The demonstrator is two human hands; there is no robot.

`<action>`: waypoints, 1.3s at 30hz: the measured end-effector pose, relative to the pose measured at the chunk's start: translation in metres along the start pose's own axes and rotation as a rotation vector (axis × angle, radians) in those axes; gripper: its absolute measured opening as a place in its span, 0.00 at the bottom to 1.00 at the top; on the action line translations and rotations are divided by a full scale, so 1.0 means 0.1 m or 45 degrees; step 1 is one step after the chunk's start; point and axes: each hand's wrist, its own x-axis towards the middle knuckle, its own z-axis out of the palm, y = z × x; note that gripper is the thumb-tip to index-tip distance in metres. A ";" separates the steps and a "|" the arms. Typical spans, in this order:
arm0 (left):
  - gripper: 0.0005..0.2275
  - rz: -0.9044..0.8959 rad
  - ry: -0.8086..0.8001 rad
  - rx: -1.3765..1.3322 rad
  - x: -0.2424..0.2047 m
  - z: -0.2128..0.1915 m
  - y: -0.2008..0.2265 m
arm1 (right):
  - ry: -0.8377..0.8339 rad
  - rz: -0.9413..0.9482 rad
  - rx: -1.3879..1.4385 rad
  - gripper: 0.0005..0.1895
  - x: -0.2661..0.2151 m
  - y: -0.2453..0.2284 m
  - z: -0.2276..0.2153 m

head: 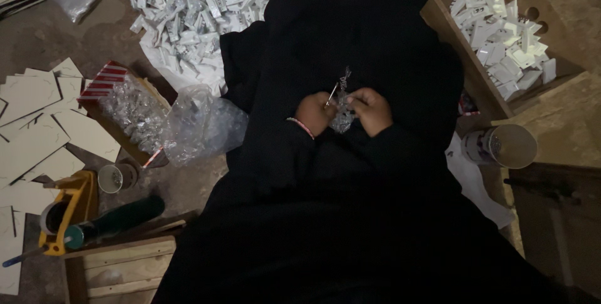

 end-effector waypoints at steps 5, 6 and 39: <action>0.04 -0.057 -0.033 0.017 -0.03 -0.04 0.05 | -0.018 0.043 -0.141 0.06 -0.03 -0.07 0.02; 0.03 -0.069 -0.049 -0.030 -0.04 -0.05 0.05 | -0.021 0.062 -0.165 0.06 -0.03 -0.08 0.03; 0.04 -0.147 -0.213 -1.069 -0.03 -0.25 -0.01 | 0.119 -0.295 -0.551 0.22 0.06 0.13 0.02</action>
